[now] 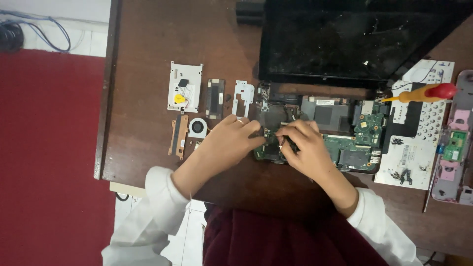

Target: Disassembling a laptop by disconnecting internal ribbon cables and removing small circuit boards using a screwdriver.

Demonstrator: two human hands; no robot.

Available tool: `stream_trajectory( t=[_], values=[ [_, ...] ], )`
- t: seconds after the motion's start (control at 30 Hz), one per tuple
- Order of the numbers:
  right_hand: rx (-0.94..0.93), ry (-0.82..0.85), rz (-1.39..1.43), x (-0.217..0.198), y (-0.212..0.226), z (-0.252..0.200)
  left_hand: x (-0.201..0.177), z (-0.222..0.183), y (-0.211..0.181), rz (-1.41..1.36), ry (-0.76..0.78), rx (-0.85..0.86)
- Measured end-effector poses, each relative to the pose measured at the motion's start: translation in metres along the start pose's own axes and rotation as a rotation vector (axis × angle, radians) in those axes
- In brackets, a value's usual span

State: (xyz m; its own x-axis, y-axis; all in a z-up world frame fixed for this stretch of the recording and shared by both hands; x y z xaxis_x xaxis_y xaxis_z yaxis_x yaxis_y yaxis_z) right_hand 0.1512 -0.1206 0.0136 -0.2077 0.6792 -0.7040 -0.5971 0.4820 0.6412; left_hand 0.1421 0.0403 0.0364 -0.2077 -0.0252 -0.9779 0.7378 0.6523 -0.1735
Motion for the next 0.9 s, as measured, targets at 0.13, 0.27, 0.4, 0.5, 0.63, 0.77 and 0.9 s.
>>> stream_trajectory(
  t=[0.13,0.27,0.4,0.5,0.63,0.77,0.9],
  values=[
    [-0.015,0.044,-0.049,-0.006,0.009,0.007,-0.009,0.008,-0.007,0.062,0.046,0.028],
    [-0.003,0.001,0.022,-0.007,0.003,0.004,-0.017,-0.004,-0.006,-0.050,0.003,-0.128],
    [0.016,0.007,0.017,-0.004,0.003,0.004,-0.012,-0.013,-0.010,-0.086,0.098,-0.299],
    [0.002,0.002,0.026,-0.007,0.006,0.007,-0.017,-0.012,-0.011,-0.079,0.052,-0.328],
    [0.000,-0.002,0.012,-0.007,0.005,0.007,-0.009,-0.008,-0.005,-0.045,0.049,-0.343],
    [-0.002,-0.008,0.015,-0.008,0.007,0.008,-0.009,-0.002,-0.006,0.001,0.122,-0.285],
    [0.023,-0.003,0.021,-0.008,0.005,0.008,-0.017,0.005,-0.005,0.037,0.142,-0.199]
  ],
)
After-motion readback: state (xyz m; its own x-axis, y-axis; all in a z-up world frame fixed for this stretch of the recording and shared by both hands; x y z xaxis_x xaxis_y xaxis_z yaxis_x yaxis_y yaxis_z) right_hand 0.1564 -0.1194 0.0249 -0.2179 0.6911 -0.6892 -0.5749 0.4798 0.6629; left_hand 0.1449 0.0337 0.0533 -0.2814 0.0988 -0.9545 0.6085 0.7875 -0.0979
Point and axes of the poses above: each hand's wrist, its own z-axis towards the middle knuckle, its own x-axis out of the palm, y = z × x, the point moved 7 cm from there along z, towards the middle knuckle, and after that the axes turned 9 degrees about y, right-handed, at the moved point
